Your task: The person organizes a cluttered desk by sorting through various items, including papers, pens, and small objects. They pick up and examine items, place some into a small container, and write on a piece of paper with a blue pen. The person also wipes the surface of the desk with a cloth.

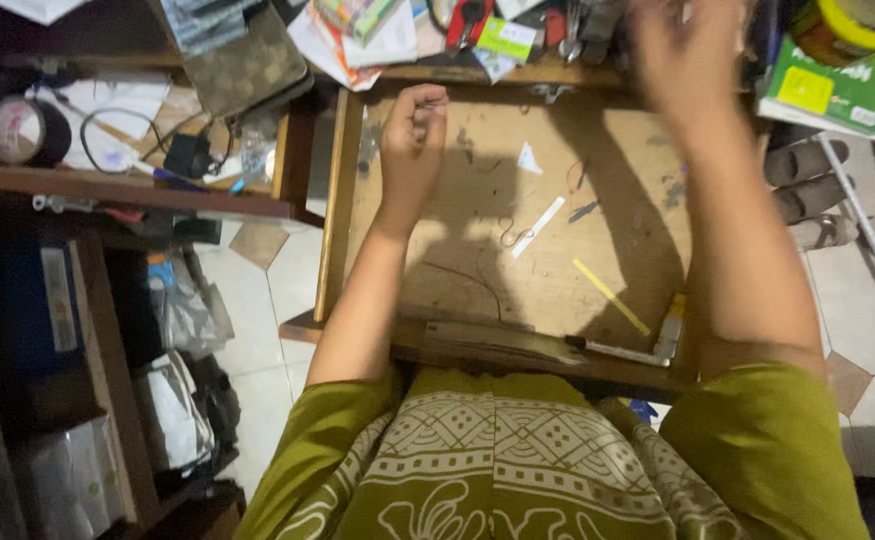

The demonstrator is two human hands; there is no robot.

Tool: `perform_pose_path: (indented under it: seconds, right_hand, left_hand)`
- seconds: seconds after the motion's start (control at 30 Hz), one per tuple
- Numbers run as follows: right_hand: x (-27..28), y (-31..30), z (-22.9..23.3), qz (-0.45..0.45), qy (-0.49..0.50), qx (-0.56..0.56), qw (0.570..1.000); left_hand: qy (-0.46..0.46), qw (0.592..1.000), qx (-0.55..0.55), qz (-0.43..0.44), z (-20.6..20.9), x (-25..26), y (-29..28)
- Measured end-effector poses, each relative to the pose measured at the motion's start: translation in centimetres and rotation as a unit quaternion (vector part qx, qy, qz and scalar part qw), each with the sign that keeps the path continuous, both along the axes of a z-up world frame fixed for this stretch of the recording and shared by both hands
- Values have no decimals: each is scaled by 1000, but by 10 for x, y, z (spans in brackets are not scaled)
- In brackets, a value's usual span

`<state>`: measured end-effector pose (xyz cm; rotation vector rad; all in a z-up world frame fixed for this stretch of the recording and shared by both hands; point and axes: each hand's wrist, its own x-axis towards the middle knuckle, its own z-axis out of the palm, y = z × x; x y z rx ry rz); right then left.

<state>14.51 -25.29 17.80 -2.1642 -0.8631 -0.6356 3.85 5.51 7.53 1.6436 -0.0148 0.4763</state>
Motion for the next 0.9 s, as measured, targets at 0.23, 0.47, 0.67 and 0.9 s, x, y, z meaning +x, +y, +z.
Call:
perform_pose_path:
  seconds: [0.23, 0.47, 0.67, 0.9]
  right_hand:
    - [-67, 73, -97, 53, 194, -195, 960]
    - [-82, 81, -121, -65, 294, -234, 924]
    - [-118, 101, -105, -6, 474, -448, 758]
    - [-125, 66, -151, 77, 381, -341, 856]
  left_hand:
    - [68, 983, 171, -11, -36, -26, 15]
    - [128, 957, 258, -44, -51, -36, 13]
    - [195, 922, 304, -140, -49, -46, -9]
    - [92, 903, 331, -257, -65, -52, -38]
